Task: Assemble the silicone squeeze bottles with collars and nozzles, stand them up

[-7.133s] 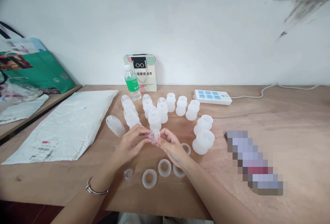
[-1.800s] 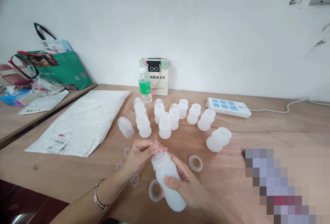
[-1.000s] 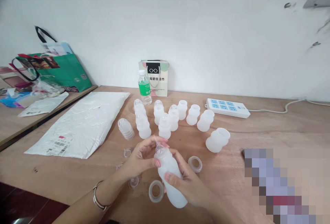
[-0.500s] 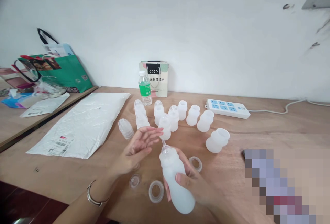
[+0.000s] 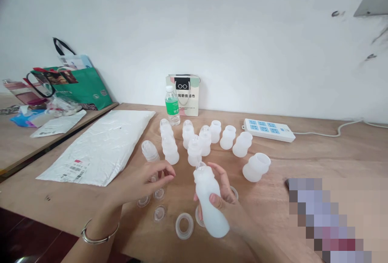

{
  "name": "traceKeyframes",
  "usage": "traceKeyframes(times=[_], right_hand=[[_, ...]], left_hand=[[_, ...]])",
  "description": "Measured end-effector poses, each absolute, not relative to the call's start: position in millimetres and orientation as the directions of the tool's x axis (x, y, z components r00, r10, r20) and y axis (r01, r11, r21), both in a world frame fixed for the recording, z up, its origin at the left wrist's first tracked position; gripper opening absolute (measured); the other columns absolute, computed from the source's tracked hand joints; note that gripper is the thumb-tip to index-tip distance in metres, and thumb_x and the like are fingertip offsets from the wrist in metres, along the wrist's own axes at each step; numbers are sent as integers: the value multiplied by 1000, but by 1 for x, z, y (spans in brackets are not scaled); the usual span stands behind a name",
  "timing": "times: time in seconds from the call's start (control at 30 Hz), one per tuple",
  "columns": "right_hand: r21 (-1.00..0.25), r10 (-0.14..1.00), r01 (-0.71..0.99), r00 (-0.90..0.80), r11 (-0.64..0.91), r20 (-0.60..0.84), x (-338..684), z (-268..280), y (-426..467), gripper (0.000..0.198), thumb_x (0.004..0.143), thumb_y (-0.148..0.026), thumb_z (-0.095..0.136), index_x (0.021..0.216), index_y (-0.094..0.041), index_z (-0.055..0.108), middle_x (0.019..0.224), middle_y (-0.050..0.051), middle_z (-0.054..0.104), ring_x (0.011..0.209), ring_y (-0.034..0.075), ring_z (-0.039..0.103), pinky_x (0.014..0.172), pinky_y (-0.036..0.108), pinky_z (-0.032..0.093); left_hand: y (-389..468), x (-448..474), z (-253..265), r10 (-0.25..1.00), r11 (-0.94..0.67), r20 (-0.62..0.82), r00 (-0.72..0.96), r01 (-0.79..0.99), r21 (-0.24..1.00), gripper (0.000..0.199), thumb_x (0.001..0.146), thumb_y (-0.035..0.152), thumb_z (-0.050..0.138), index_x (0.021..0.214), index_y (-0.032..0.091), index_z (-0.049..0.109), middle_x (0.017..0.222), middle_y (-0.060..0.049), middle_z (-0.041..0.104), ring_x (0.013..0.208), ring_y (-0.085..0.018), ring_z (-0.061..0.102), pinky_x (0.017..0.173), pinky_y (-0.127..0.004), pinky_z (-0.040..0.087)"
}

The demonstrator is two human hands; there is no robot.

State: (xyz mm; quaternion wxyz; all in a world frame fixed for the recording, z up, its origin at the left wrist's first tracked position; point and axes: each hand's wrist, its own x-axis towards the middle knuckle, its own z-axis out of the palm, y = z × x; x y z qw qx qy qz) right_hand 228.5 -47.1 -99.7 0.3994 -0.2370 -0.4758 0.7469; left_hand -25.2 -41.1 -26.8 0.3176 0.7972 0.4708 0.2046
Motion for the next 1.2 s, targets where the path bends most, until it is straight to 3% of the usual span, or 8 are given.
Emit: traceKeyframes(times=[0.23, 0.43, 0.57, 0.67, 0.83, 0.93, 1.07, 1.2], right_hand=[[-886, 886, -442, -455, -141, 86, 240, -87, -38, 66, 81, -54, 65, 131, -35, 26, 99, 7, 65, 56, 16, 64, 44, 27, 47], [-911, 877, -399, -470, -108, 102, 238, -87, -36, 60, 82, -55, 63, 128, -31, 31, 96, 6, 66, 51, 15, 61, 39, 25, 43], [-916, 888, -392, -448, -92, 103, 239, -87, -37, 58, 84, -51, 62, 130, -31, 34, 94, 6, 65, 54, 16, 61, 43, 27, 45], [-903, 895, -422, -431, -87, 115, 238, -90, -40, 68, 83, -49, 64, 136, -33, 25, 92, 5, 65, 57, 18, 63, 47, 30, 47], [-900, 904, -425, -417, -102, 94, 236, -92, -41, 78, 82, -51, 66, 140, -35, 16, 86, 3, 66, 55, 20, 63, 50, 34, 49], [-872, 883, -453, -466, -187, 52, 236, -97, -37, 70, 77, -61, 65, 132, -32, 33, 79, 3, 67, 52, 20, 63, 47, 32, 47], [-843, 862, -451, -506, -293, -28, 235, -104, -34, 53, 80, -73, 48, 91, -21, 58, 73, 6, 66, 51, 17, 62, 44, 27, 43], [-849, 885, -428, -457, -309, -91, 232, -101, -39, 43, 86, -64, 49, 88, -21, 57, 70, 3, 65, 51, 15, 60, 46, 26, 43]], left_hand=[[-46, 18, -40, 710, -599, -24, 703, 623, 503, 22, 92, 34, 51, 103, 17, 62, 102, -5, 64, 95, -21, 62, 85, -32, 46], [-57, 50, -68, 619, -764, 117, 777, 561, 320, 54, 84, 55, 58, 116, 13, 56, 117, -13, 62, 105, -27, 59, 92, -37, 46], [-55, 57, -81, 668, -739, 95, 738, 642, 203, 33, 88, 36, 59, 110, 11, 59, 111, -13, 64, 99, -28, 60, 88, -39, 48], [-53, 50, -73, 726, -678, 80, 683, 690, 253, 19, 89, 29, 57, 98, 13, 61, 97, -9, 65, 91, -25, 60, 82, -36, 48], [-50, 14, -30, 781, -593, 131, 610, 662, 458, 19, 93, 34, 52, 93, 19, 63, 89, -3, 66, 82, -19, 62, 71, -29, 46], [-42, -17, -10, 880, -471, 249, 403, 688, 552, 21, 95, 32, 46, 88, 20, 62, 83, -1, 66, 73, -15, 60, 65, -27, 44], [-23, -58, -10, 853, -312, 520, 43, 841, 442, 22, 93, 34, 48, 106, 20, 58, 103, -7, 65, 95, -23, 58, 75, -33, 46], [-6, -80, -31, 918, -232, 393, 50, 872, 430, 33, 90, 36, 50, 118, 18, 54, 114, -9, 64, 105, -27, 60, 90, -42, 46]])
